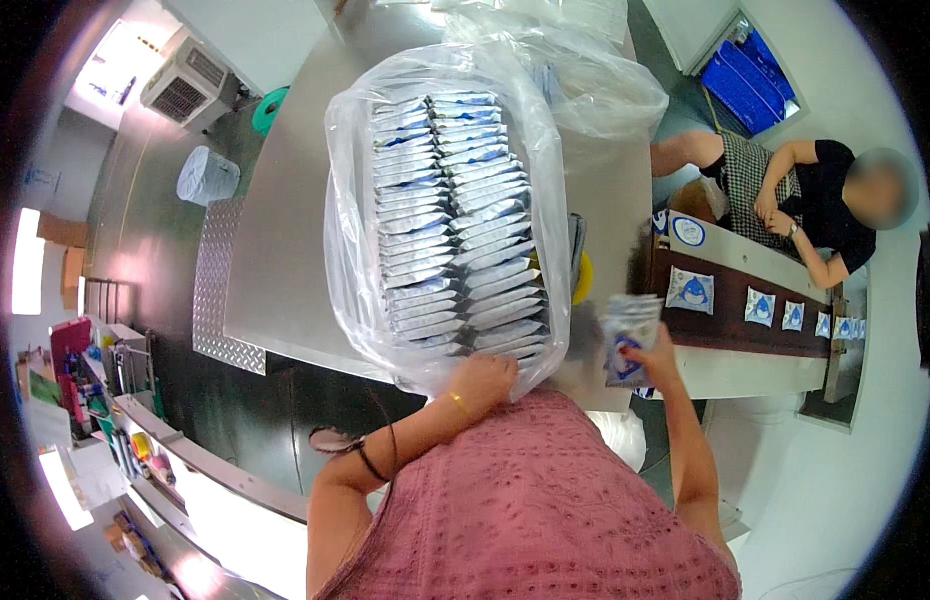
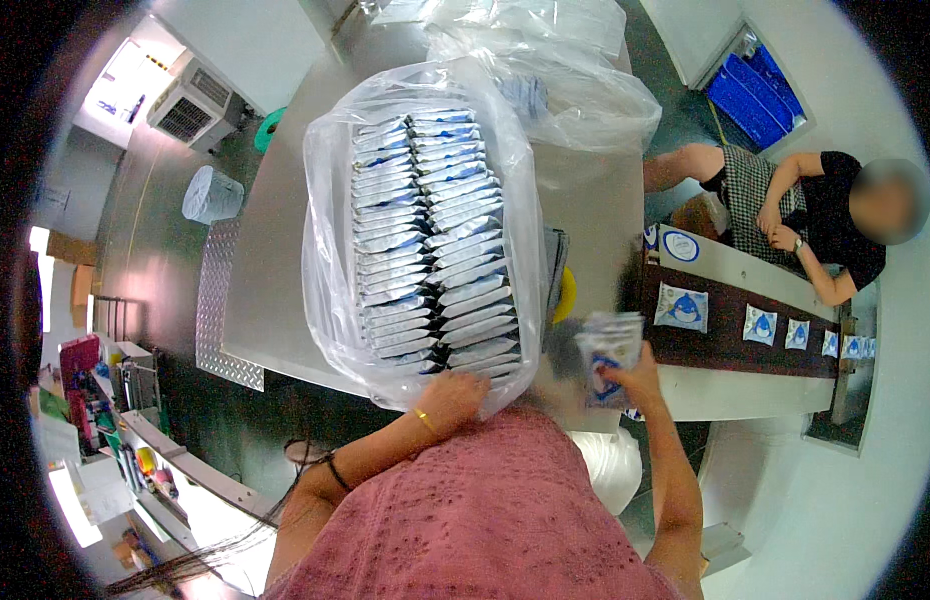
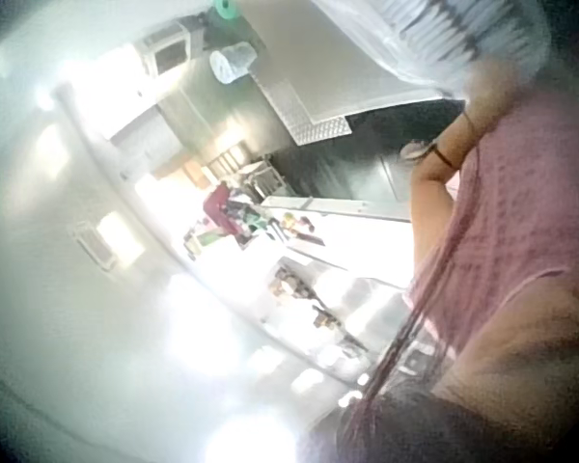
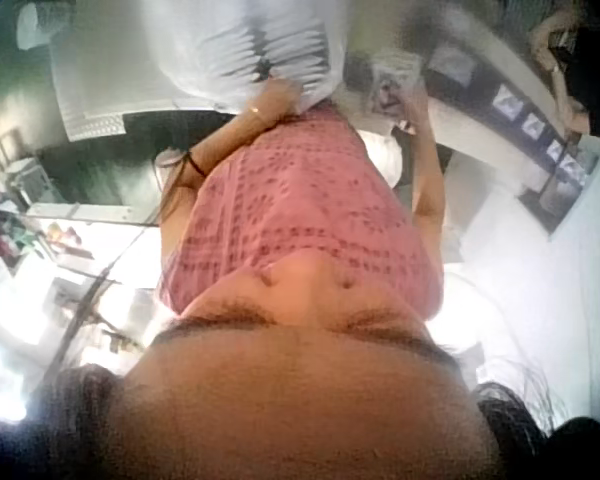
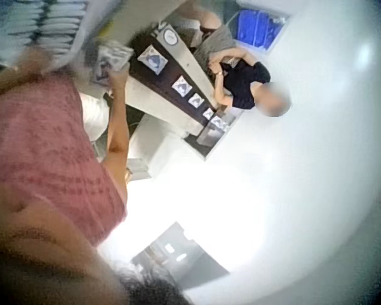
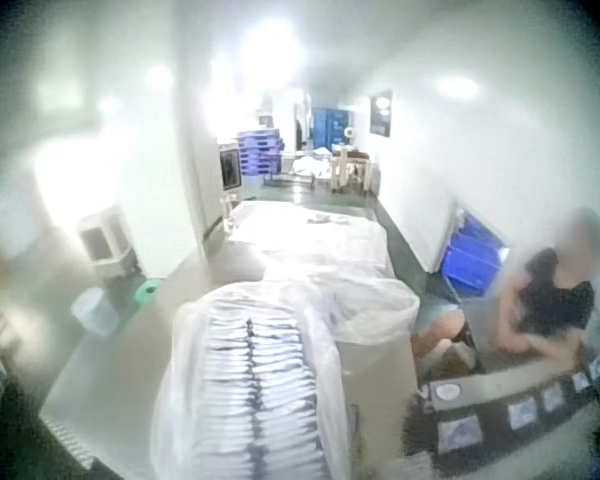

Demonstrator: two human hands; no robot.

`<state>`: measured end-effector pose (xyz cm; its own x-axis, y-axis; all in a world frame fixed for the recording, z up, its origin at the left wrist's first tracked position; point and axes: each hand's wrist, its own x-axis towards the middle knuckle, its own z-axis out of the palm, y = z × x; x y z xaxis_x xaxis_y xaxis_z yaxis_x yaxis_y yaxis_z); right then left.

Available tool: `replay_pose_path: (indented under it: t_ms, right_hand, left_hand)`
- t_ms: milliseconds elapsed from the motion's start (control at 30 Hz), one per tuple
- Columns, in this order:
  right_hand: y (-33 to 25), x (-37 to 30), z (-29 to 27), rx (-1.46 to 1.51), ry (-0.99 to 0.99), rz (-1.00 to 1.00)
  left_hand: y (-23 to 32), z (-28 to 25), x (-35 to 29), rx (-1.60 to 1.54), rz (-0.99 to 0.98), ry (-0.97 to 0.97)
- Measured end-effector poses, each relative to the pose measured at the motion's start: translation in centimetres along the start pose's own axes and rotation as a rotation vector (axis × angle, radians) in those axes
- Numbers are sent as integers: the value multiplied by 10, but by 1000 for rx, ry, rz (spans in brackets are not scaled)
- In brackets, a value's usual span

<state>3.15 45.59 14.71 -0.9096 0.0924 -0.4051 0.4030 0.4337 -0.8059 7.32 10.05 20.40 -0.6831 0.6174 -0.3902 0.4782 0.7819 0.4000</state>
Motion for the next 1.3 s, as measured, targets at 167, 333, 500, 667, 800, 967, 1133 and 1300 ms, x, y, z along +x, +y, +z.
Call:
replay_pose_path:
  t_ms: [167,333,500,667,800,967,1133,1300]
  right_hand:
    - [-131,2,-11,681,-180,-54]
    - [-288,51,77,169,-638,-767]
    - [-317,175,178,-552,-377,-709]
    - [-374,272,204,-1058,-272,-821]
    - [-363,325,229,-1119,-228,-1057]
    - [-361,311,210,-1190,-223,-1170]
    - [-371,228,160,-516,-18,-1371]
    - [-277,171,66,-269,221,-1029]
  left_hand:
    - [25,-17,-7,-103,214,179]
    - [33,-30,-4,-103,352,94]
    - [17,-32,6,-286,385,54]
    - [-14,-32,-10,-350,246,208]
    - [-21,-40,-6,-438,246,149]
    - [-30,-65,5,-452,328,31]
    - [-28,-76,7,-427,364,79]
    - [-6,-79,11,-356,343,-55]
